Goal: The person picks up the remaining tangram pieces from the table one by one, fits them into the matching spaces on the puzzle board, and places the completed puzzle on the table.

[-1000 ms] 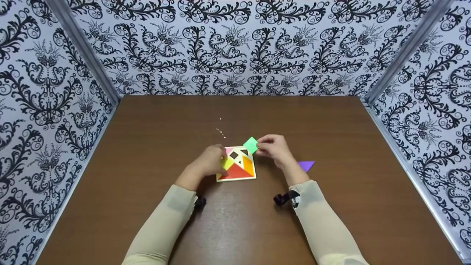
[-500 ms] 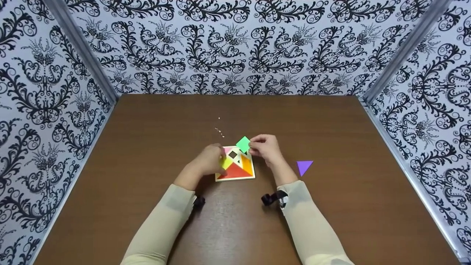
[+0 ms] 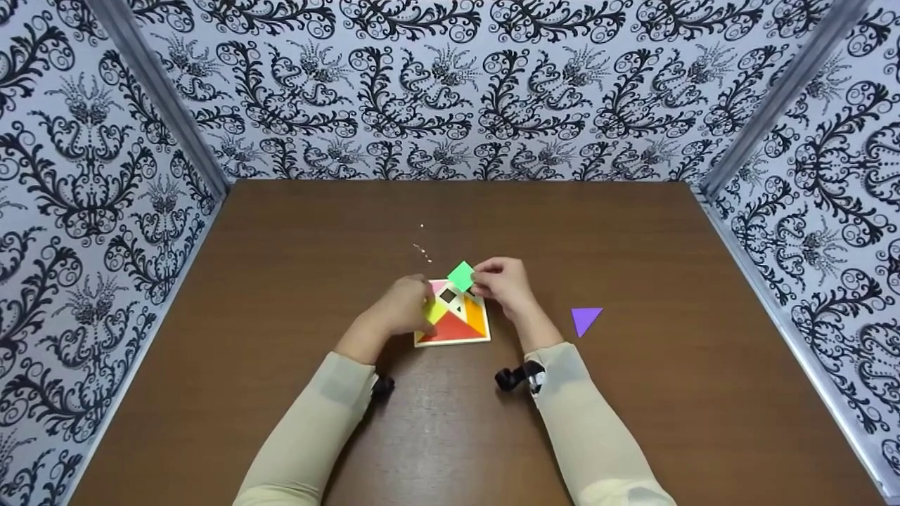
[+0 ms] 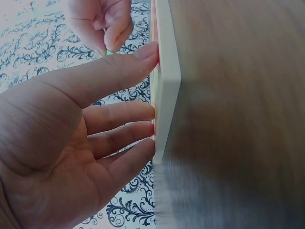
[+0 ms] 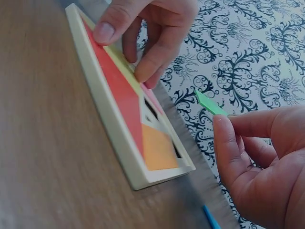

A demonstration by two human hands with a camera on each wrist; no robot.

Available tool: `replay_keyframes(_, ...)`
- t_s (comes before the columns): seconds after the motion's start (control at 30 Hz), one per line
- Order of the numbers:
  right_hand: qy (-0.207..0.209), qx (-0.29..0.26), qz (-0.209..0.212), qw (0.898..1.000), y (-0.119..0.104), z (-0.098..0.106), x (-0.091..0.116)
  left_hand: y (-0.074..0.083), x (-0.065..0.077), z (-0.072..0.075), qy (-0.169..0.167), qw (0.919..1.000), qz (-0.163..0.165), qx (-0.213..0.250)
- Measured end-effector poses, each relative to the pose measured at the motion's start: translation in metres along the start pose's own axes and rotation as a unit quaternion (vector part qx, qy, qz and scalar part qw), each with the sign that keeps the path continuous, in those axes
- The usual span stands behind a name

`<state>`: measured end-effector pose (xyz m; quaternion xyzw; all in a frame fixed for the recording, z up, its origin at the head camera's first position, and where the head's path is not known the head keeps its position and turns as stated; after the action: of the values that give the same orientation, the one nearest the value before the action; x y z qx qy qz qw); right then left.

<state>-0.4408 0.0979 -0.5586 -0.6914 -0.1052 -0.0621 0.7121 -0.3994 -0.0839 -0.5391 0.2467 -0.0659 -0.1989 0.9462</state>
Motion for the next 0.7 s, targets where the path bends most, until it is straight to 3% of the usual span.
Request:
replay_keyframes(0.33,-0.011,0.013,0.004,1.000,0.009,-0.012,0.000,-0.001,0.000,-0.001,0.000,1.0000,-0.007,-0.006)
replay_keyframes(0.7,0.000,0.071,0.033,0.997,0.010,-0.014,-0.002,0.001,0.003,0.002,0.011,0.9997,-0.016,0.012)
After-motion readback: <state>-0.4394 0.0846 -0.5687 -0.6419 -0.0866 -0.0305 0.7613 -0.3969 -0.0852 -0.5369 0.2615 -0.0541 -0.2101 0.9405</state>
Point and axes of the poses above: each hand's wrist, its own x-axis away from the middle knuckle, its own z-axis out of the back of the hand, y = z × x, the point moved 8 cm from there along -x, towards the middle knuckle, and after that the axes turned 2 degrees about x, right-handed, at the moved point
